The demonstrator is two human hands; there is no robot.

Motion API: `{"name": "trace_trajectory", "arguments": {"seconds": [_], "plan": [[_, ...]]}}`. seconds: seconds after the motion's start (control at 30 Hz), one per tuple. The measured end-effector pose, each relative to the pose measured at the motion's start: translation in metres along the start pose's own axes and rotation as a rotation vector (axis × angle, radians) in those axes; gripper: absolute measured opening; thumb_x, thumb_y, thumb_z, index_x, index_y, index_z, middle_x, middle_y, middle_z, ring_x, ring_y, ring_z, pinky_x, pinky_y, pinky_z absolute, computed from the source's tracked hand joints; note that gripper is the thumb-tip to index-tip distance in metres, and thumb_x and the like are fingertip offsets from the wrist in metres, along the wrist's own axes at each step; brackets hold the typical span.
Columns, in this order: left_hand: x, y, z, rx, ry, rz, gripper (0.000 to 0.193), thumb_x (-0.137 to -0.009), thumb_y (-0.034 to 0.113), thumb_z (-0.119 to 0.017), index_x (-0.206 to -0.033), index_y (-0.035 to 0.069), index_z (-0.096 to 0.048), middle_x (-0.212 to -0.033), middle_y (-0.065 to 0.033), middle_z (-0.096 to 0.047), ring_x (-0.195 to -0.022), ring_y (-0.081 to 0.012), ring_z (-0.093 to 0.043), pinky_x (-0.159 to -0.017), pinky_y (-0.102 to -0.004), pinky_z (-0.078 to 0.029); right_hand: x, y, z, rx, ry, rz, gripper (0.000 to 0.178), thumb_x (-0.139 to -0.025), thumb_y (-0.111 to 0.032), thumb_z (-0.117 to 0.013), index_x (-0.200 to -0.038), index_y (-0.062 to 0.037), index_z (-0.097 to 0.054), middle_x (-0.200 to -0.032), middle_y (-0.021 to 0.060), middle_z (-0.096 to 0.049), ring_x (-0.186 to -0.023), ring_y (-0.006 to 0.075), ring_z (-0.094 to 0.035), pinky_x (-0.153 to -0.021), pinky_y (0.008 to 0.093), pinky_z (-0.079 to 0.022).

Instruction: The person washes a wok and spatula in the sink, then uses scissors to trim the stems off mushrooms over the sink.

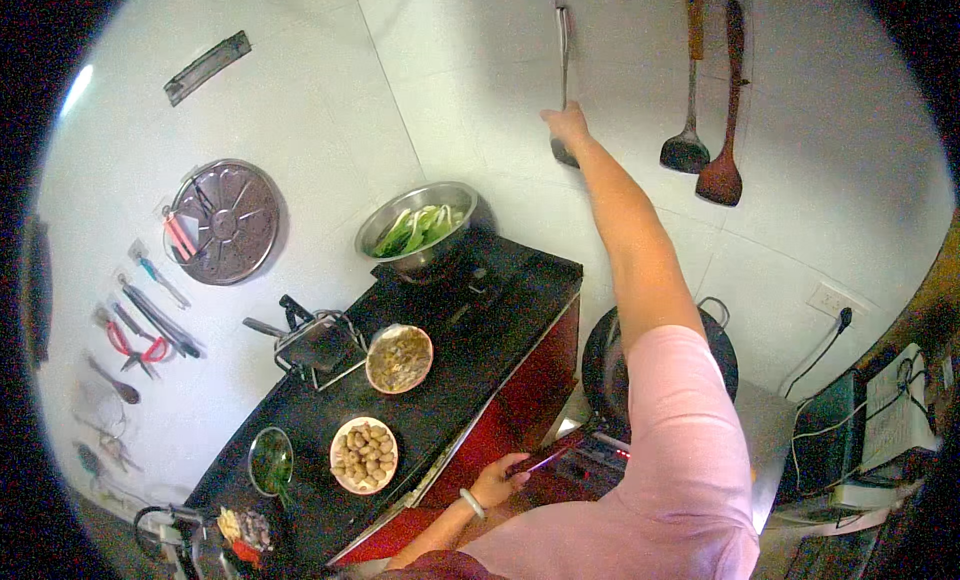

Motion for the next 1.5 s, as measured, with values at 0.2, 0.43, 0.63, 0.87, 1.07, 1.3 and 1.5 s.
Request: {"name": "trace_trajectory", "arguments": {"seconds": [0.2, 0.43, 0.63, 0.87, 1.07, 1.3, 1.5], "plan": [[-0.018, -0.015, 0.021, 0.356, -0.170, 0.188, 0.026, -0.083, 0.019, -0.060, -0.104, 0.006, -0.050, -0.088, -0.0052, -0.056, -0.070, -0.0122, -0.057, -0.060, -0.0248, -0.050, 0.052, -0.073, -0.006, -0.237, -0.133, 0.164, 0.016, -0.083, -0.012, -0.046, -0.077, 0.0007, -0.053, -0.070, 0.0101, -0.059, -0.052, 0.0148, -0.054, -0.049, 0.0277, -0.045], [-0.057, -0.011, 0.019, 0.703, -0.572, 0.582, 0.030, -0.086, 0.033, -0.055, -0.094, 0.004, -0.055, -0.085, -0.0082, -0.060, -0.071, -0.0185, -0.059, -0.061, -0.0295, -0.053, 0.058, -0.205, 0.073, -0.111, -0.122, 0.333, 0.021, -0.084, -0.022, -0.052, -0.082, -0.0030, -0.060, -0.071, 0.0051, -0.059, -0.064, 0.0136, -0.055, -0.061, 0.0298, -0.045], [-0.089, -0.020, -0.032, 0.723, -0.873, 0.503, 0.049, -0.088, 0.047, -0.039, -0.086, 0.002, -0.059, -0.080, -0.0103, -0.061, -0.066, -0.0184, -0.058, -0.056, -0.0267, -0.048, 0.096, -0.199, 0.153, -0.222, -0.256, 0.178, 0.028, -0.087, -0.016, -0.044, -0.064, -0.0049, -0.055, -0.055, 0.0069, -0.053, -0.050, 0.0148, -0.048, -0.048, 0.0269, -0.040], [-0.065, -0.018, -0.062, 1.170, -0.977, 0.725, 0.011, -0.086, 0.017, -0.051, -0.082, 0.010, -0.043, -0.060, 0.0039, -0.036, -0.051, -0.0065, -0.036, -0.044, -0.0210, -0.032, 0.378, -0.030, 0.264, 0.004, -0.128, -0.092, 0.015, -0.084, -0.020, -0.050, -0.086, -0.0050, -0.051, -0.067, 0.0025, -0.052, -0.064, 0.0115, -0.052, -0.072, 0.0278, -0.043], [-0.049, -0.003, -0.076, 1.334, -1.049, 0.705, 0.003, -0.086, 0.012, -0.047, -0.086, 0.011, -0.044, -0.061, 0.0046, -0.036, -0.050, -0.0051, -0.036, -0.045, -0.0189, -0.032, 0.475, 0.078, 0.279, -0.270, 0.063, -0.342, 0.017, -0.086, -0.018, -0.046, -0.073, -0.0076, -0.046, -0.056, 0.0002, -0.045, -0.050, 0.0097, -0.044, -0.052, 0.0246, -0.038], [-0.034, 0.041, -0.078, 1.403, -0.964, 0.661, 0.007, -0.085, 0.010, -0.045, -0.092, 0.011, -0.043, -0.061, 0.0051, -0.035, -0.044, -0.0032, -0.033, -0.039, -0.0189, -0.029, 0.562, 0.117, 0.232, 0.128, -0.493, -0.643, 0.033, -0.085, -0.033, -0.052, -0.073, -0.0027, -0.057, -0.057, 0.0051, -0.051, -0.050, 0.0139, -0.049, -0.047, 0.0292, -0.038], [-0.015, 0.045, -0.108, 1.487, -0.886, 0.629, 0.011, -0.084, 0.013, -0.048, -0.091, 0.010, -0.041, -0.059, 0.0040, -0.035, -0.040, -0.0028, -0.034, -0.035, -0.0190, -0.030, 0.584, 0.146, 0.138, 0.226, -0.631, -0.125, 0.053, -0.080, -0.050, -0.053, -0.074, 0.0022, -0.062, -0.063, 0.0201, -0.058, -0.059, 0.0337, -0.057, -0.057, 0.0390, -0.045]]}}
Point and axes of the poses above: each hand's wrist, its own x-axis away from the middle knuckle, its own z-axis out of the back of the hand, y = z × x, the point moved 2 cm from there along -x, towards the middle knuckle
